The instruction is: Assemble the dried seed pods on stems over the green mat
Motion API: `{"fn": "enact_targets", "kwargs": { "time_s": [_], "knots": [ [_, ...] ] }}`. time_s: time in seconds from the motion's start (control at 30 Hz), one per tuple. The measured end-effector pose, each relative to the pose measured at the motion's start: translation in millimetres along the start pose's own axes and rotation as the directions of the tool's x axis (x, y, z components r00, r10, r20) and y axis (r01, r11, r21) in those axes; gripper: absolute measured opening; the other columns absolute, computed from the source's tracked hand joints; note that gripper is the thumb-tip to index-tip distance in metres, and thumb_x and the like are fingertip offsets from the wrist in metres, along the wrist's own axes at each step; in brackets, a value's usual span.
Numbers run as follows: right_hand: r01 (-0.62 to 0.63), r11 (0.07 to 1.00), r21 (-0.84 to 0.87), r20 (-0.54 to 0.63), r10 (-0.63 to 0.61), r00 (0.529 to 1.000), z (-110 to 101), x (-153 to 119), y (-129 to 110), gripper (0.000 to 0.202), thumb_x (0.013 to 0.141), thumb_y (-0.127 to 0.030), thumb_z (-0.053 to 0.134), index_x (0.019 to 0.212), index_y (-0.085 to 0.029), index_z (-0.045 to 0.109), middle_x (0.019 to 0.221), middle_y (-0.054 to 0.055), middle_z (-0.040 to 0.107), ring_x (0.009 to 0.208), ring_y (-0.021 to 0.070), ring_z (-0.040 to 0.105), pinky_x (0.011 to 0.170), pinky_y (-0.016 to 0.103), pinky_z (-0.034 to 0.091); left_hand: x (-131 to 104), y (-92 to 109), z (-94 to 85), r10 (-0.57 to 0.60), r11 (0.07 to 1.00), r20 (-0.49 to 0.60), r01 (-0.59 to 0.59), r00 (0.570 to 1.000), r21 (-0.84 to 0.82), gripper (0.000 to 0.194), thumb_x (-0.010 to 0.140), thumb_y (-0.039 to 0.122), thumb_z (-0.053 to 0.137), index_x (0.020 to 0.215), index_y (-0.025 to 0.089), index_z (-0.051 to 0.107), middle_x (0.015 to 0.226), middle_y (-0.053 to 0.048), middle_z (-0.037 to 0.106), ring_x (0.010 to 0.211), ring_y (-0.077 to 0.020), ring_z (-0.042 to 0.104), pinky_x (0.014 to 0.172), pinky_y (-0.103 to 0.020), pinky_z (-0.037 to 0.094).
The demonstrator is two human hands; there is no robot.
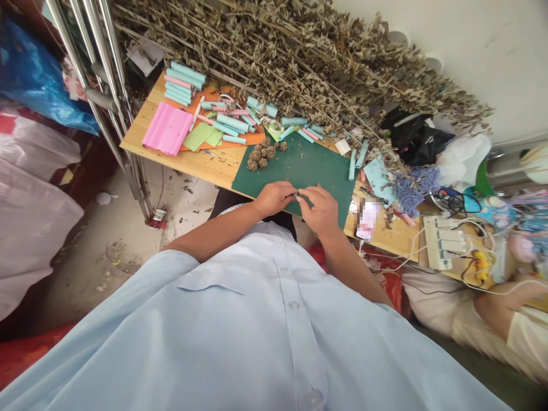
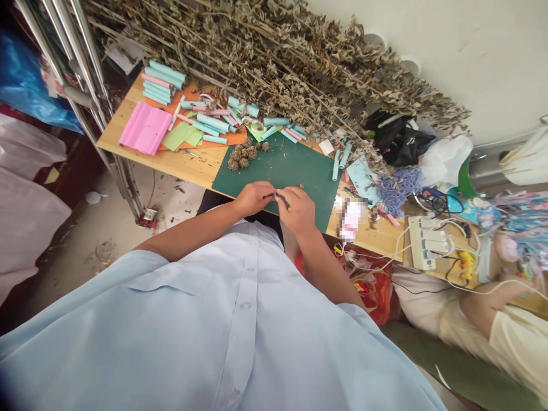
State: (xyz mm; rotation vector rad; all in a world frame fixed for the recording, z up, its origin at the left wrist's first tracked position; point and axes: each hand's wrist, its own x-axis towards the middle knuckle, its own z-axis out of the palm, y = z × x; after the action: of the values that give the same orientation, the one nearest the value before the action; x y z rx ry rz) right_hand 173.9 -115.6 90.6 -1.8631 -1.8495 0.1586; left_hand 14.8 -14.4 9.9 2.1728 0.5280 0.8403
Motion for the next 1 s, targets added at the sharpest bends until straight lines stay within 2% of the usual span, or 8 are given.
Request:
{"fn": "enact_targets", "kwargs": {
  "time_s": [0.1, 0.3, 0.5, 0.6, 0.73, 0.93, 1.0],
  "knots": [
    [0.003, 1.000, -0.007, 0.015, -0.003, 1.000, 2.1, -2.9, 2.8, 0.034, 0.100, -0.036, 0.059, 0.126, -0.026, 0.077, 0.121, 0.010, 0.079, 0.112, 0.0268, 0.073, 0.102, 0.044, 0.061, -0.1, -0.8, 0.4, -0.005, 1.000, 0.013, 0.005, 1.000, 0.014, 0.022, 0.102, 0.025, 0.058, 0.108, 0.018, 0.078, 0.099, -0.010, 0.076, 0.097, -0.0214, 0.070, 0.087, -0.032, 0.054],
    [0.024, 1.000, -0.019, 0.014, -0.024, 1.000, 4.5, -7.7, 8.7, 0.030, 0.102, -0.037, 0.057, 0.116, -0.028, 0.081, 0.118, 0.008, 0.079, 0.112, 0.0262, 0.073, 0.103, 0.044, 0.060, 0.0, -0.6, 1.0, -0.020, 0.999, 0.022, 0.019, 1.000, 0.044, 0.021, 0.102, 0.024, 0.058, 0.101, 0.018, 0.078, 0.098, -0.009, 0.075, 0.095, -0.0201, 0.069, 0.085, -0.030, 0.052],
    [0.081, 0.991, -0.105, 0.082, -0.073, 0.994, 4.1, -14.7, 9.6, 0.035, 0.102, -0.034, 0.055, 0.127, -0.025, 0.078, 0.122, 0.011, 0.078, 0.111, 0.0287, 0.073, 0.102, 0.045, 0.058, 0.3, -0.5, 0.6, -0.019, 0.999, 0.017, 0.019, 1.000, 0.038, 0.023, 0.103, 0.028, 0.058, 0.101, 0.017, 0.078, 0.095, -0.008, 0.075, 0.093, -0.0197, 0.069, 0.084, -0.029, 0.052],
    [0.055, 0.995, -0.086, 0.043, -0.051, 0.998, 2.8, -17.0, 6.6, 0.037, 0.103, -0.036, 0.054, 0.131, -0.025, 0.076, 0.125, 0.012, 0.078, 0.114, 0.0289, 0.073, 0.102, 0.045, 0.058, 0.0, -0.6, 0.5, -0.026, 0.999, 0.012, 0.026, 1.000, 0.021, 0.022, 0.103, 0.029, 0.059, 0.104, 0.018, 0.078, 0.097, -0.008, 0.075, 0.094, -0.0194, 0.069, 0.085, -0.029, 0.053],
    [0.013, 1.000, -0.014, -0.027, -0.013, 1.000, 0.8, -18.3, 1.6, 0.035, 0.104, -0.038, 0.051, 0.123, -0.025, 0.078, 0.118, 0.011, 0.080, 0.109, 0.0269, 0.075, 0.098, 0.042, 0.060, -0.7, -0.8, 0.5, -0.036, 0.999, 0.006, 0.036, 0.999, -0.002, 0.022, 0.102, 0.028, 0.060, 0.108, 0.019, 0.079, 0.101, -0.009, 0.077, 0.097, -0.0201, 0.071, 0.088, -0.031, 0.055],
    [-0.001, 1.000, -0.023, 0.044, 0.002, 0.999, 2.0, -17.8, 0.8, 0.029, 0.102, -0.036, 0.054, 0.111, -0.026, 0.079, 0.109, 0.009, 0.081, 0.098, 0.0254, 0.075, 0.090, 0.039, 0.058, -0.5, -0.8, 0.4, -0.040, 0.999, 0.005, 0.040, 0.999, -0.009, 0.022, 0.102, 0.028, 0.060, 0.106, 0.019, 0.079, 0.102, -0.010, 0.077, 0.097, -0.0205, 0.071, 0.087, -0.032, 0.056],
    [-0.042, 0.999, -0.027, 0.064, 0.044, 0.997, 2.2, -14.6, -0.2, 0.025, 0.100, -0.036, 0.056, 0.109, -0.025, 0.077, 0.101, 0.008, 0.081, 0.092, 0.0250, 0.074, 0.086, 0.038, 0.056, -0.6, -1.3, 0.6, -0.035, 0.999, 0.011, 0.035, 0.999, -0.006, 0.022, 0.102, 0.027, 0.059, 0.106, 0.019, 0.079, 0.102, -0.010, 0.078, 0.097, -0.0204, 0.071, 0.087, -0.031, 0.055]
  ]
}}
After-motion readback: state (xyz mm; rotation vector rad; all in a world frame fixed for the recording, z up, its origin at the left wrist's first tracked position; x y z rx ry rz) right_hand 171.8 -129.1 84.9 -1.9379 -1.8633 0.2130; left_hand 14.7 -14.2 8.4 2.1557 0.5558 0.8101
